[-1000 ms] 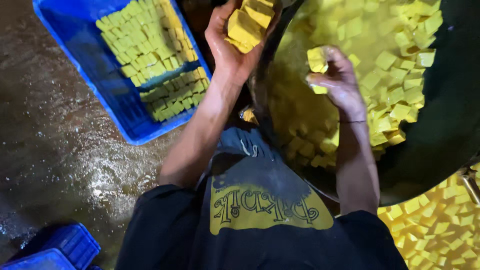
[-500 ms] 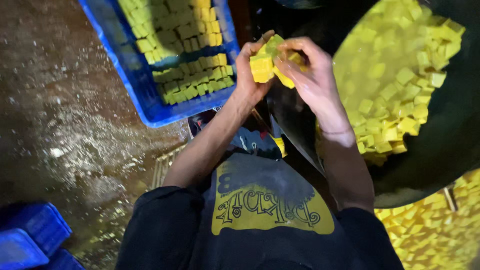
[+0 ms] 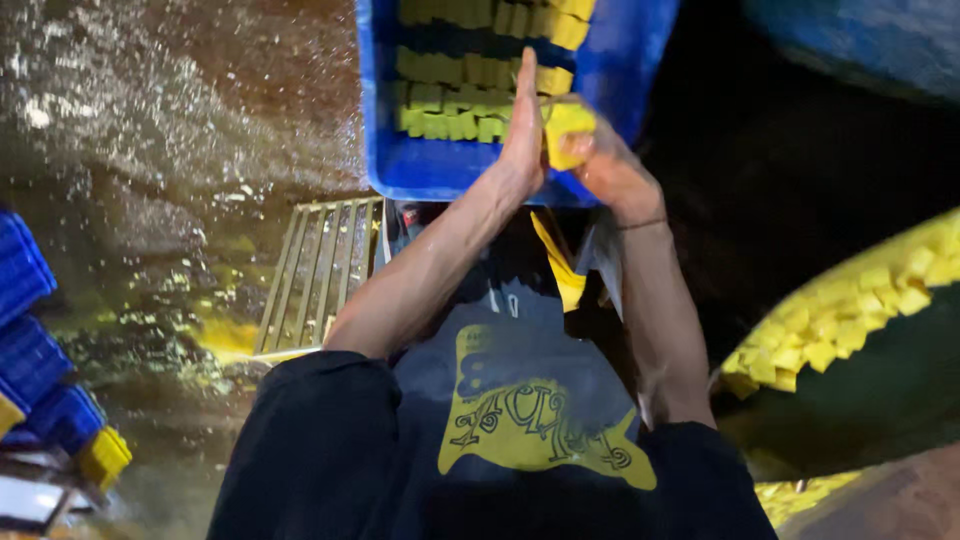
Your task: The person scoops yellow tofu cubes one at a time from a large vat filled with yellow liquid, briefly holds and turns each cube, and places it into a blue plastic crate. They occasionally reach across to a second vat and continue filling the crate with cubes.
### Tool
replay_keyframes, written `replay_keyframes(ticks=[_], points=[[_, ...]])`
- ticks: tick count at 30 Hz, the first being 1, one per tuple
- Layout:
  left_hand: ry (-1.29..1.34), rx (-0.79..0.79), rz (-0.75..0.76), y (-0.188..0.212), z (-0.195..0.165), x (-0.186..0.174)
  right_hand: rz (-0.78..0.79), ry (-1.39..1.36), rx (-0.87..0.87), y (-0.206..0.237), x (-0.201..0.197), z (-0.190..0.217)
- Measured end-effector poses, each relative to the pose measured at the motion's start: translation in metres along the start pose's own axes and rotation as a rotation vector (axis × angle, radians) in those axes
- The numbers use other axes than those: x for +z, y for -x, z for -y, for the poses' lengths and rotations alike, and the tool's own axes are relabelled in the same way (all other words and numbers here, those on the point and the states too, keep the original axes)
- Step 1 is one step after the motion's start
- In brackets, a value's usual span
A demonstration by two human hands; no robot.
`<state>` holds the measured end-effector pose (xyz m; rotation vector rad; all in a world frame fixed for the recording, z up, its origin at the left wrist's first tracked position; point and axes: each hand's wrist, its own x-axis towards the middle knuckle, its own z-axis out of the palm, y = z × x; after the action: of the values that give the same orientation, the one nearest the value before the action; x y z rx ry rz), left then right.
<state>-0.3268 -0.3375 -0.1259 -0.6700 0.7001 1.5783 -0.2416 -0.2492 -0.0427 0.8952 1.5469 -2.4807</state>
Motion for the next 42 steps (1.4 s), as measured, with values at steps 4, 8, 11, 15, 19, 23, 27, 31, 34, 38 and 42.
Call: replay_keyframes(ticks=[4,8,11,15,19,23,27,31,34,38,42], points=[[-0.49,0.453,-0.361,-0.037,-0.078,-0.048,0.037,-0.153,0.072,-0.087,0.008,-0.01],[-1.638,0.682,-0.698,-0.051,-0.124,-0.093,0.065,-0.306,0.275,-0.164,0.037,0.002],[-1.82,0.437,-0.639,-0.062,-0.139,-0.105,0.037,-0.049,0.323,-0.202,0.056,0.0],[-1.847,0.31,-0.624,-0.066,-0.147,-0.107,0.096,0.644,0.17,-0.236,0.081,-0.016],[-1.865,0.269,-0.704,-0.044,-0.14,-0.116,0.161,1.531,0.173,-0.26,0.13,-0.045],[-1.861,0.28,-0.72,-0.027,-0.126,-0.13,0.007,1.36,0.391,-0.26,0.153,-0.067],[-1.871,0.421,-0.692,-0.036,-0.119,-0.142,-0.51,0.805,0.114,-0.226,0.11,-0.075],[-1.937,0.385,-0.6,-0.055,-0.125,-0.15,-0.436,0.15,-0.067,-0.157,0.059,-0.072],[-1.904,0.225,-0.347,-0.059,-0.118,-0.147,-0.266,-0.006,-0.29,-0.08,0.052,-0.075],[-1.818,0.55,-0.309,-0.028,-0.057,-0.123,-0.371,0.047,0.031,0.032,0.076,-0.056],[-1.437,1.043,0.06,0.046,0.031,-0.051,-0.443,-0.141,-0.238,0.129,0.086,-0.008]])
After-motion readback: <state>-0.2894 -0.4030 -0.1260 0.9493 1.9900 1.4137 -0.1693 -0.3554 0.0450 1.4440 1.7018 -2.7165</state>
